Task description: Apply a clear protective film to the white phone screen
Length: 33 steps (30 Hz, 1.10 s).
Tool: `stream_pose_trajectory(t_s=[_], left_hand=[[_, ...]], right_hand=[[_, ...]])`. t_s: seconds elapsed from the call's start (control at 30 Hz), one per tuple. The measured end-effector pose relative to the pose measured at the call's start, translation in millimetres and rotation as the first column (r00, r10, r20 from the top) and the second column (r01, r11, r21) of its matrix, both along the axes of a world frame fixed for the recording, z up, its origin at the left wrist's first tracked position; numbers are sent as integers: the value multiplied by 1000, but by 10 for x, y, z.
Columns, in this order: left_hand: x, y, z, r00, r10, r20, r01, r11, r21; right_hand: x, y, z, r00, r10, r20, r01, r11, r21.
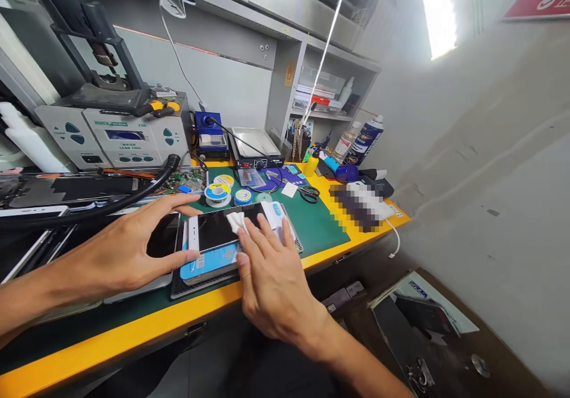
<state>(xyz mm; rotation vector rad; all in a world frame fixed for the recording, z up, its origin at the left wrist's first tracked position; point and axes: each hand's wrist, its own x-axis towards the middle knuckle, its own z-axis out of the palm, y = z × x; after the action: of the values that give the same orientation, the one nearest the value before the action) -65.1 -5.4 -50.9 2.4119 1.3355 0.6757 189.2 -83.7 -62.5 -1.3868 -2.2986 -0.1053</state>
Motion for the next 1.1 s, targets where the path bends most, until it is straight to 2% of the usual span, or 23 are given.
stream_pose_trajectory(t_s=[0.1, 0.2, 0.3, 0.43, 0.5, 0.57, 0.8, 0.93, 1.1], left_hand=[[5, -5, 8, 1000, 15, -13, -16, 1000, -19], [13, 0, 8, 1000, 3, -2, -3, 1000, -15], [16, 13, -9, 1000, -2, 10, 2, 1000, 2], [6, 25, -48, 999, -31, 38, 30, 999, 42], [-5, 23, -60, 998, -47, 42, 45, 998, 49], [-14, 14, -59, 998, -47, 32, 46, 998, 42], [-6, -16, -9, 999, -37, 11, 37, 999, 19], [8, -20, 6, 999, -44, 21, 43, 999, 26], [16, -27, 7, 999, -26, 22, 26, 1000, 4]], right_hand=[[275, 65, -36, 997, -73, 28, 72, 997, 28], [327, 67, -57, 995, -92, 34, 91, 995, 49], [95, -1, -45, 998, -61, 17, 60, 997, 40], [-311, -72, 5, 997, 82, -5, -82, 995, -54], [-385, -65, 24, 993, 114, -1, -114, 991, -75], [-333, -42, 30, 994, 106, 13, -105, 992, -70], [172, 73, 39, 990, -48, 129, 48, 999, 6], [201, 199, 68, 976, -90, 196, 101, 994, -48], [142, 401, 114, 970, -128, 205, 145, 987, -68]])
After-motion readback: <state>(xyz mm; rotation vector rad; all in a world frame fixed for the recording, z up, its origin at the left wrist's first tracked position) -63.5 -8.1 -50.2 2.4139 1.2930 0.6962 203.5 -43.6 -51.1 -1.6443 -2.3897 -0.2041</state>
